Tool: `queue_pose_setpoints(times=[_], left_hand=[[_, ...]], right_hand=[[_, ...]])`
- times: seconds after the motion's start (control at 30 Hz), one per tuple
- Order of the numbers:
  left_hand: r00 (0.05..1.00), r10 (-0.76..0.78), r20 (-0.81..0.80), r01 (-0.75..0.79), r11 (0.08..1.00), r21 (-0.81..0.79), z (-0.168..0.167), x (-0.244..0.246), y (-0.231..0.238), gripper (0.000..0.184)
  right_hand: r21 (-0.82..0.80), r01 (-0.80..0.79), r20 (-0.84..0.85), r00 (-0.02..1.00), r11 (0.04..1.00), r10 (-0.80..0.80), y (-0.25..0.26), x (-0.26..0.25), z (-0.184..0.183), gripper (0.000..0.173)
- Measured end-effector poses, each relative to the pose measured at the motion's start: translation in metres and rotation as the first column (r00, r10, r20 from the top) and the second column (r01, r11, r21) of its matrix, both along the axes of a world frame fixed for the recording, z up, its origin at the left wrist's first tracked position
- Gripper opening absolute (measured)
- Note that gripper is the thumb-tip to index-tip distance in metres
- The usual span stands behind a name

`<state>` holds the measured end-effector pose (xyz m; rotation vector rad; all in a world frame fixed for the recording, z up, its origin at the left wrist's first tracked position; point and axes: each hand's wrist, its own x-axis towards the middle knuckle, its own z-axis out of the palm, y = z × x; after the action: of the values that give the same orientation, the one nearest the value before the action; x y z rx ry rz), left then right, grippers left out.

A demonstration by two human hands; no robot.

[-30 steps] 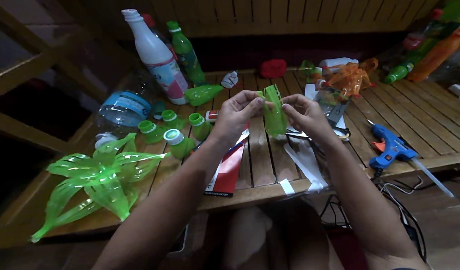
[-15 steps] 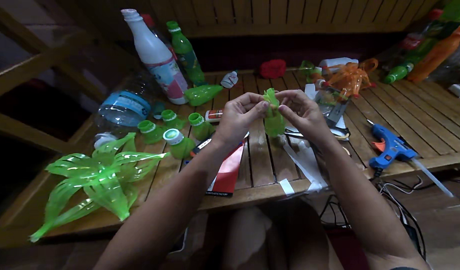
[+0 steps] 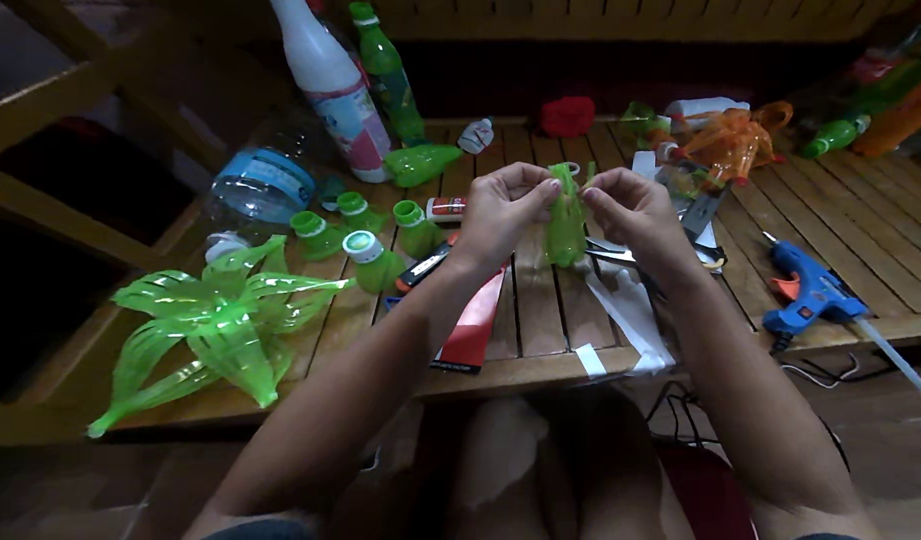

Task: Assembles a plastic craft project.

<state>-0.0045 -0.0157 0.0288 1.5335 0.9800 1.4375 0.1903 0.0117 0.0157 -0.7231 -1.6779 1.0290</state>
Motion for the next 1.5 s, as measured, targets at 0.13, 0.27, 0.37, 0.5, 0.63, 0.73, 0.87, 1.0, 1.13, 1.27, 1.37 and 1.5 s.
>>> queue_pose_setpoints(times=[0.13, 0.27, 0.37, 0.5, 0.63, 0.73, 0.87, 1.0, 1.13, 1.27, 1.37, 1.5], left_hand=[[1.0, -0.001, -0.002, 0.001, 1.0, -0.016, 0.0, 0.002, 0.0, 0.008], [1.0, 0.0, -0.009, 0.0, 1.0, -0.028, -0.001, 0.003, 0.002, 0.008], [1.0, -0.011, 0.004, 0.011, 1.0, -0.025, -0.002, 0.004, 0.002, 0.007], [1.0, -0.003, -0.013, 0.002, 1.0, -0.028, 0.0, 0.005, 0.0, 0.008], [0.999, 0.011, -0.053, -0.01, 1.0, 0.022, -0.002, 0.005, 0.0, 0.01], [0.997, 0.033, -0.068, -0.03, 0.999, 0.045, -0.003, 0.006, -0.001, 0.01], [0.993, 0.075, -0.094, -0.067, 0.994, 0.089, -0.006, 0.005, 0.003, 0.011], [0.987, 0.13, -0.095, -0.116, 0.983, 0.14, -0.008, 0.007, 0.003, 0.011], [0.986, 0.139, -0.087, -0.124, 0.98, 0.157, -0.011, 0.011, 0.0, 0.01], [0.976, 0.148, -0.159, -0.115, 0.973, 0.201, -0.014, 0.012, -0.001, 0.011], [0.969, 0.15, -0.197, -0.104, 0.968, 0.229, -0.014, 0.014, -0.003, 0.011], [0.962, 0.166, -0.217, -0.113, 0.965, 0.237, -0.013, 0.016, -0.006, 0.01]], right_hand=[[-0.012, 0.029, 0.002, 1.0, 0.999, -0.029, 0.001, -0.002, -0.001, 0.003], [0.013, 0.06, 0.029, 0.998, 0.998, -0.061, 0.001, -0.005, 0.0, 0.032], [0.085, 0.055, 0.057, 0.997, 0.995, -0.06, 0.003, -0.005, -0.002, 0.03], [0.13, 0.016, 0.107, 0.994, 0.991, -0.03, 0.004, -0.004, -0.005, 0.021], [0.111, -0.019, 0.084, 0.996, 0.994, 0.01, 0.002, -0.003, -0.004, 0.018], [0.21, 0.009, 0.083, 0.996, 0.978, -0.027, 0.004, -0.003, -0.007, 0.013], [0.284, 0.034, 0.093, 0.994, 0.958, -0.063, 0.004, -0.003, -0.007, 0.011], [0.261, 0.006, 0.058, 0.998, 0.965, -0.022, 0.001, -0.004, -0.008, 0.009], [0.202, 0.018, 0.036, 0.999, 0.979, -0.026, 0.0, -0.008, -0.008, 0.012], [0.149, 0.015, -0.029, 1.0, 0.989, -0.011, -0.002, -0.009, -0.004, 0.015], [0.118, 0.008, -0.051, 0.999, 0.993, -0.002, -0.002, -0.009, -0.002, 0.011], [0.062, 0.029, -0.091, 0.996, 0.998, -0.023, -0.006, -0.009, 0.002, 0.006]])
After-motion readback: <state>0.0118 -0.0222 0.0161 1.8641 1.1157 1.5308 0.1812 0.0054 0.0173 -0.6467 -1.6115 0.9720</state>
